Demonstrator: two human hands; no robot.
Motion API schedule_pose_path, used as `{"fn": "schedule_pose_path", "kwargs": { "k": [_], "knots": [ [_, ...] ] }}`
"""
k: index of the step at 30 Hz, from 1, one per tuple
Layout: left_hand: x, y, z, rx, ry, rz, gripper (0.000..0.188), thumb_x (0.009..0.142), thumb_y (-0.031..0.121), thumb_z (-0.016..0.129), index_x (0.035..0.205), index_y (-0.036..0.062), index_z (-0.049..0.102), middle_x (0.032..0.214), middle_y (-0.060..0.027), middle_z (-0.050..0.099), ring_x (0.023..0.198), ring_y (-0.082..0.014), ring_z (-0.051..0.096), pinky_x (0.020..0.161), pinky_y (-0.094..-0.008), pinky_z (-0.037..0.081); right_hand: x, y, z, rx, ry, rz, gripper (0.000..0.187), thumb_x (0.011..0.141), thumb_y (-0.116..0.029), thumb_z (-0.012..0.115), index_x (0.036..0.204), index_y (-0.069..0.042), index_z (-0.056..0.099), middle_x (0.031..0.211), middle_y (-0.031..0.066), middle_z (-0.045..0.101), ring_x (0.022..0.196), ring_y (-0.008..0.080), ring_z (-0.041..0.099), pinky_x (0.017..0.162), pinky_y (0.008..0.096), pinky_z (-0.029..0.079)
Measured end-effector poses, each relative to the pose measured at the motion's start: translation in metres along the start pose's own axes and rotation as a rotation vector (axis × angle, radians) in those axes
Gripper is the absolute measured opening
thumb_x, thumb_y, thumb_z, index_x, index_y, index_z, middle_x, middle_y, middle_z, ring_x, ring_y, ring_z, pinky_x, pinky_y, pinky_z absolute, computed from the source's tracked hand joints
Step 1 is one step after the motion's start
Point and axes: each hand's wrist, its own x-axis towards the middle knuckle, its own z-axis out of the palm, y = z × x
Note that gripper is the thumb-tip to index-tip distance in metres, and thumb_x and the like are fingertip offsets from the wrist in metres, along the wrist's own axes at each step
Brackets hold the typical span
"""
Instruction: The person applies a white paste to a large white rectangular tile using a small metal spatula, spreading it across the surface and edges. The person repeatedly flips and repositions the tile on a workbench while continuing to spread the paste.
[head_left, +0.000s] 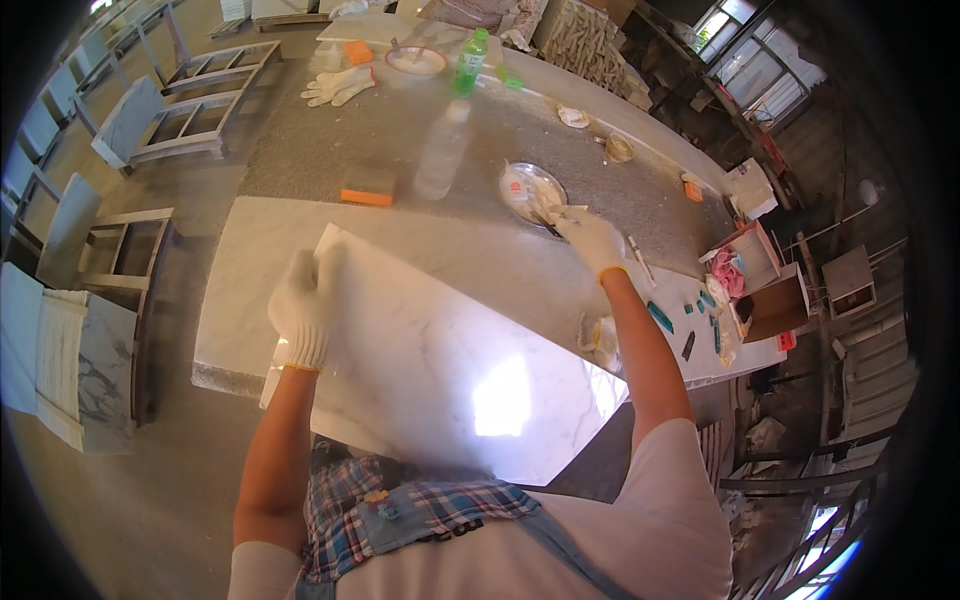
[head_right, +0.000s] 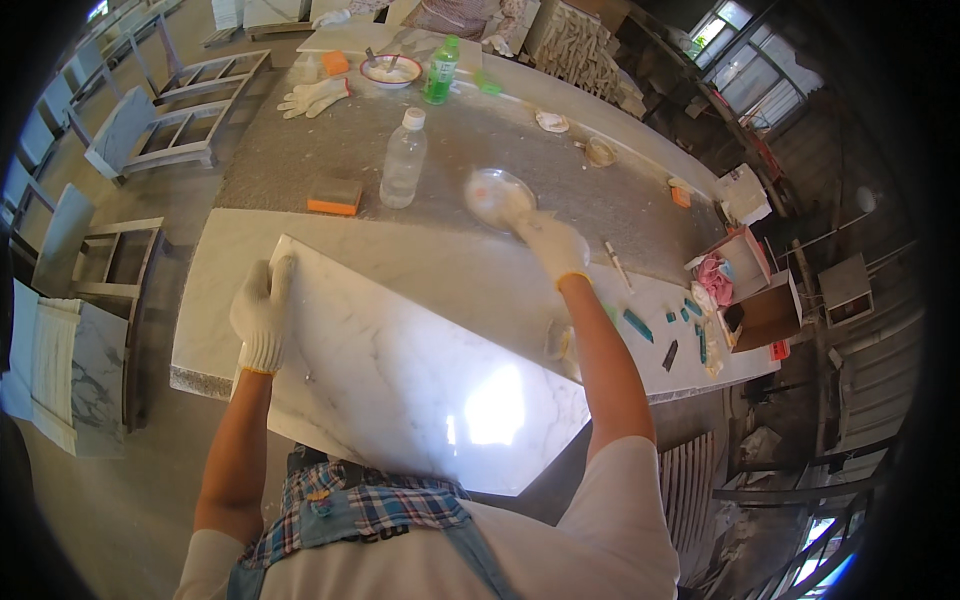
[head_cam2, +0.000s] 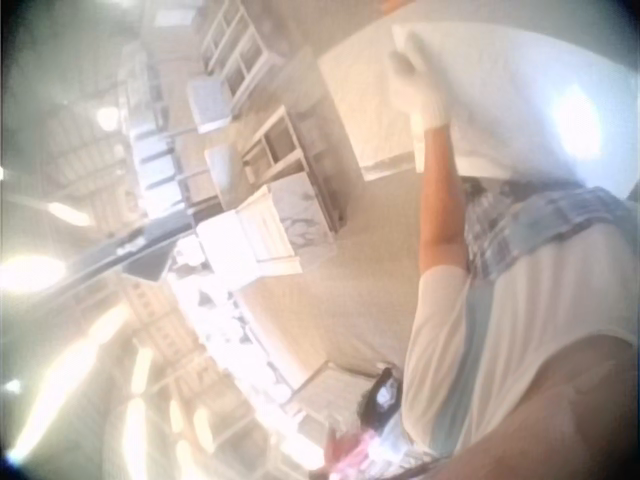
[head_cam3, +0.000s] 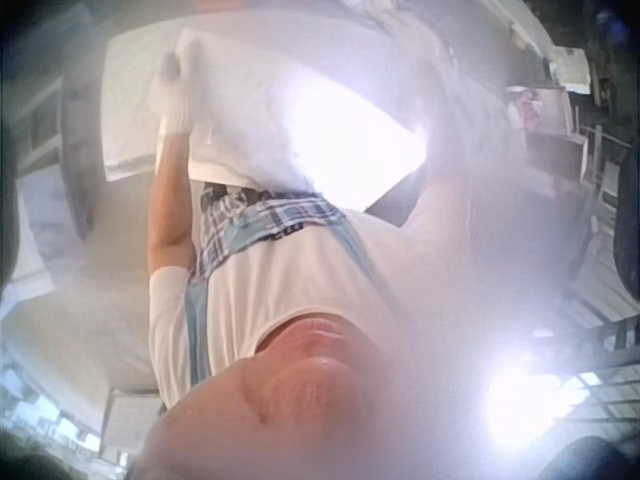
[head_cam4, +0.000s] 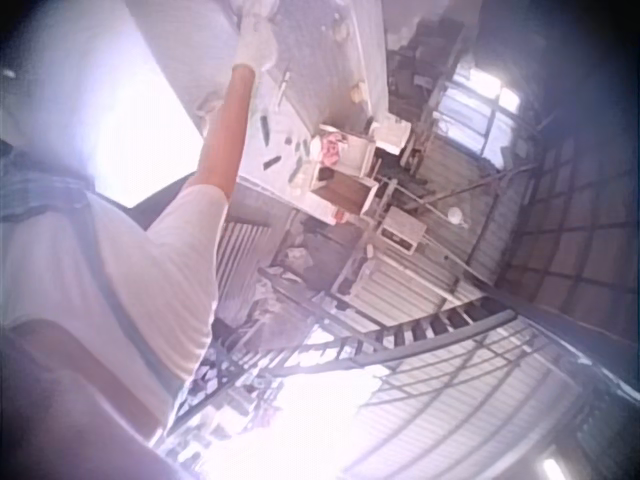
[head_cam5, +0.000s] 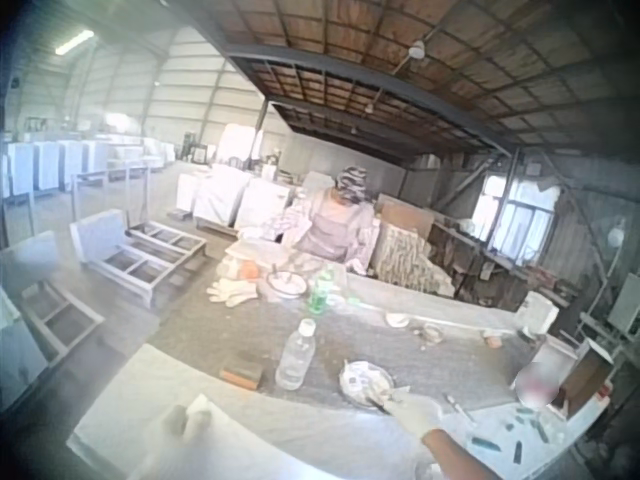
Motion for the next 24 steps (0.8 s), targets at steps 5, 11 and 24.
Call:
{"fn": "schedule_pose_path", "kwargs": {
  "k": [5, 11, 24],
  "knots": [
    [0.001, -0.002, 0.005, 0.003, 0.038, 0.002, 0.046, 0.093, 0.05, 0.059, 0.073, 0.009, 0.055, 0.064, -0.0097, 0.056, 0.061, -0.0292, 0.056, 0.062, -0.0391, 0.045, 0.025, 0.011, 0.043, -0.019, -0.028, -0.001, 0.041, 0.09, -0.042, 0.058, 0.12, -0.017, 0.072, 0.115, 0.018, 0.071, 0.106, 0.0381, 0.067, 0.091, 0.0472, 0.052],
    [0.002, -0.003, 0.005, -0.007, 0.03, -0.002, 0.046, 0.093, 0.049, 0.061, 0.073, 0.0092, 0.055, 0.064, -0.0093, 0.055, 0.06, -0.028, 0.054, 0.061, -0.0382, 0.045, 0.052, 0.057, 0.087, 0.272, 0.05, -0.003, 0.035, 0.088, -0.034, 0.054, 0.107, -0.012, 0.073, 0.107, 0.0227, 0.071, 0.102, 0.0436, 0.067, 0.089, 0.0536, 0.052],
    [0.019, -0.014, -0.004, -0.234, -0.223, -0.063, 0.041, 0.094, 0.046, 0.061, 0.097, 0.0066, 0.069, 0.08, -0.0092, 0.066, 0.075, -0.0205, 0.062, 0.072, -0.0339, 0.05, 0.108, 0.123, 0.143, 0.469, -0.015, -0.108, 0.025, 0.092, -0.017, 0.067, 0.115, -0.008, 0.074, 0.068, -0.0061, 0.056, 0.051, 0.0042, 0.047, 0.041, 0.0246, 0.03]
  ]
}}
